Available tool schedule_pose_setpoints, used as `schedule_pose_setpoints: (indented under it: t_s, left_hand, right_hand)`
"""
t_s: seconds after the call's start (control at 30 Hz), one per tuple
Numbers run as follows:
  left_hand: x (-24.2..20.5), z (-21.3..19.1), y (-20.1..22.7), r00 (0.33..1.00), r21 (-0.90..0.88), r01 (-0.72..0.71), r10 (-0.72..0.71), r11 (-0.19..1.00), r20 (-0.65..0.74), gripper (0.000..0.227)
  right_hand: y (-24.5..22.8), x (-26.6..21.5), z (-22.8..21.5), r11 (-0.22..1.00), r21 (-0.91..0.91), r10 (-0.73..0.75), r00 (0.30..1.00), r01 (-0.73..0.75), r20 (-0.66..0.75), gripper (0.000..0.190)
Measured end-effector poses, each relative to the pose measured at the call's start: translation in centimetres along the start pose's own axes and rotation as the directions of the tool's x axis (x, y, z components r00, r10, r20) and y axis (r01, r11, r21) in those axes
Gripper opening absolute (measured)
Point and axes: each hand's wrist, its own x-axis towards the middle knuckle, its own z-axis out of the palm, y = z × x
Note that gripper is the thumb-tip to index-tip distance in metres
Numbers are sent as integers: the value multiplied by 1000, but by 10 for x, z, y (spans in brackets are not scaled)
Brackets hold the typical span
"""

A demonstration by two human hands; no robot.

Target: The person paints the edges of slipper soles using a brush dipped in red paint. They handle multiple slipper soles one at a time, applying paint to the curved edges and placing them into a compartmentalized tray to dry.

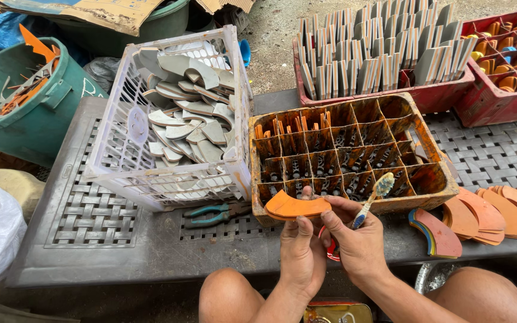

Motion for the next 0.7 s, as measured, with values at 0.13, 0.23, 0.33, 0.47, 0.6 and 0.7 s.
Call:
schedule_pose_setpoints:
  t_s: [0.13,0.23,0.33,0.47,0.6,0.7]
  left_hand:
    - [1,-3,-2,1000,3,-5,5,1000,19,67]
    - [3,-7,-3,1000,18,-24,24,1000,13,63]
    - [2,-8,-5,997,-19,-45,46,999,67,57]
    - [0,-1,-4,993,-19,-40,42,999,109,59]
    - [-4,11,9,992,76,59,-67,995,111,75]
    - [-7,15,24,949,136,128,-161,982,271,79]
  right_hand:
    - [1,1,1,1000,5,-6,1000,6,26,38]
    - [2,2,0,1000,14,-5,999,5,42,37]
    - [4,2,-2,1000,4,-3,999,3,54,35]
    - [1,4,-6,999,33,0,999,-2,54,31]
    - [-14,9,-12,996,-42,-78,993,81,84,33]
    - [-46,22,-23,912,-356,-171,978,202,116,35]
